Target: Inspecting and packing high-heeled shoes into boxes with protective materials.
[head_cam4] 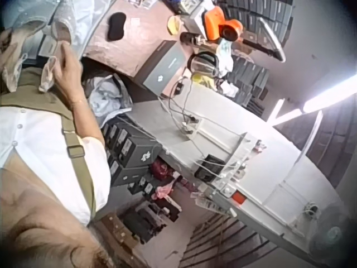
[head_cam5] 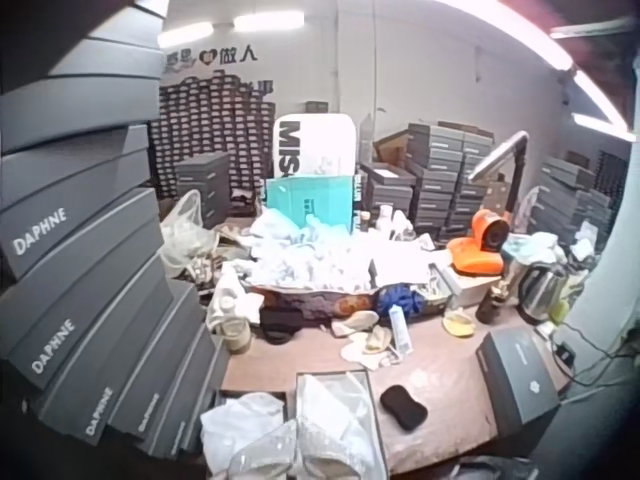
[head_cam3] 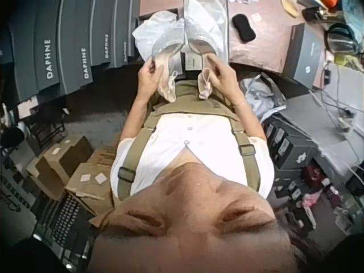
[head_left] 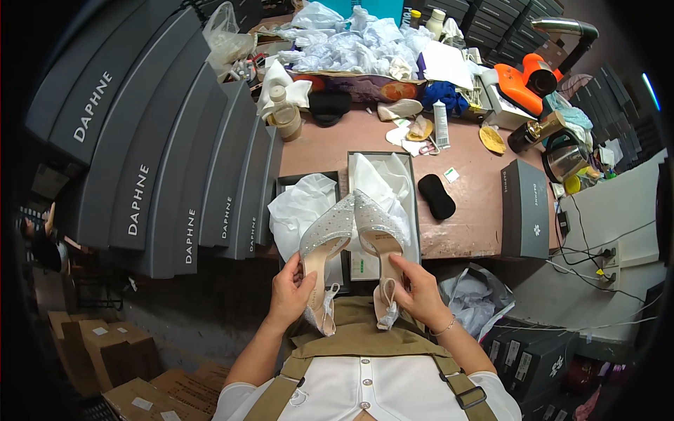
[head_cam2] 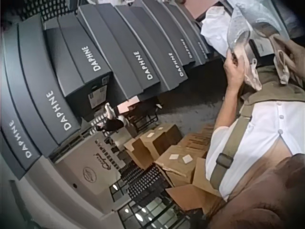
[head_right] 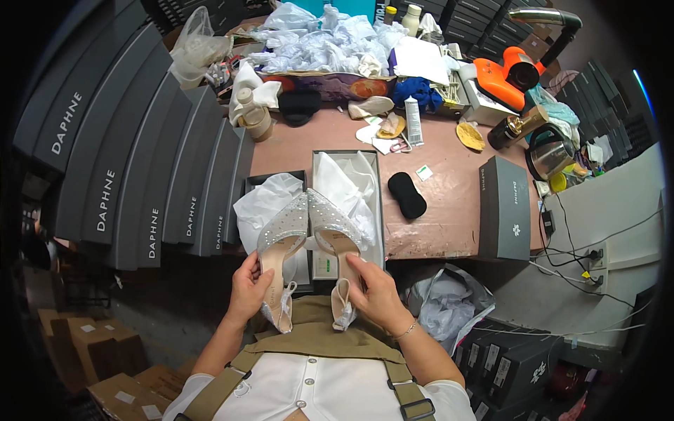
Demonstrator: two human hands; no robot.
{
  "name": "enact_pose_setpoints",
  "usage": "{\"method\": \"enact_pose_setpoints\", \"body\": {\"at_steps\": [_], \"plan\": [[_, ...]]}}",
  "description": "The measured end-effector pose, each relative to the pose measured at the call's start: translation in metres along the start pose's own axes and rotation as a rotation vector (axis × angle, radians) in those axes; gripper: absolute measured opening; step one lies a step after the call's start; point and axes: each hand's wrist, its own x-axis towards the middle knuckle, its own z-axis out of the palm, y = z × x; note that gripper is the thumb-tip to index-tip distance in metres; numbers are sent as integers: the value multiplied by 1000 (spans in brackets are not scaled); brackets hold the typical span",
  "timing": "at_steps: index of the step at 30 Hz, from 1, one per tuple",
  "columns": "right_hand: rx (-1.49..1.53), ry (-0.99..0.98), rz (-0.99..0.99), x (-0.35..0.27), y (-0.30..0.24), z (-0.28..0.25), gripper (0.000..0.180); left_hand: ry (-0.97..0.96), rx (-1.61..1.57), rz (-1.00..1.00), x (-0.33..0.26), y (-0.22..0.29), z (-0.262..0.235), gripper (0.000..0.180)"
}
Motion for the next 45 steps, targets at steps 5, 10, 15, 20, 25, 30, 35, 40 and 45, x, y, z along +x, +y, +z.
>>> {"method": "enact_pose_setpoints", "body": {"at_steps": [5, 10, 15, 20, 25, 30, 35, 40, 45], "plan": [[-152, 68, -59, 3, -6, 5, 48, -1, 23, -8, 3, -11, 0, 44], [-250, 50, -27, 3, -9, 4, 48, -19, -55, 2, 8, -18, 4, 41], [19, 146, 70, 6, 7, -11, 41, -138, -480, -276, 25, -18, 0, 31], [683, 451, 475, 13, 88, -86, 36, -44, -541, -354, 74, -68, -30, 38], [-48, 191, 569, 9, 233, -140, 33, 325, 144, 214, 73, -37, -9, 55], [-490, 367, -73, 72, 67, -119, 29, 12, 1030, 614, 43, 37, 43, 57], [-899, -239, -188, 91, 60, -5, 28, -323, 1154, 503, 105, 8, 66, 44], [70, 90, -46, 91, 39, -49, 20, -258, -141, 32, 101, 30, -3, 19], [730, 283, 151, 68, 78, -82, 15, -9, -535, 126, 103, 14, -42, 16]]}}
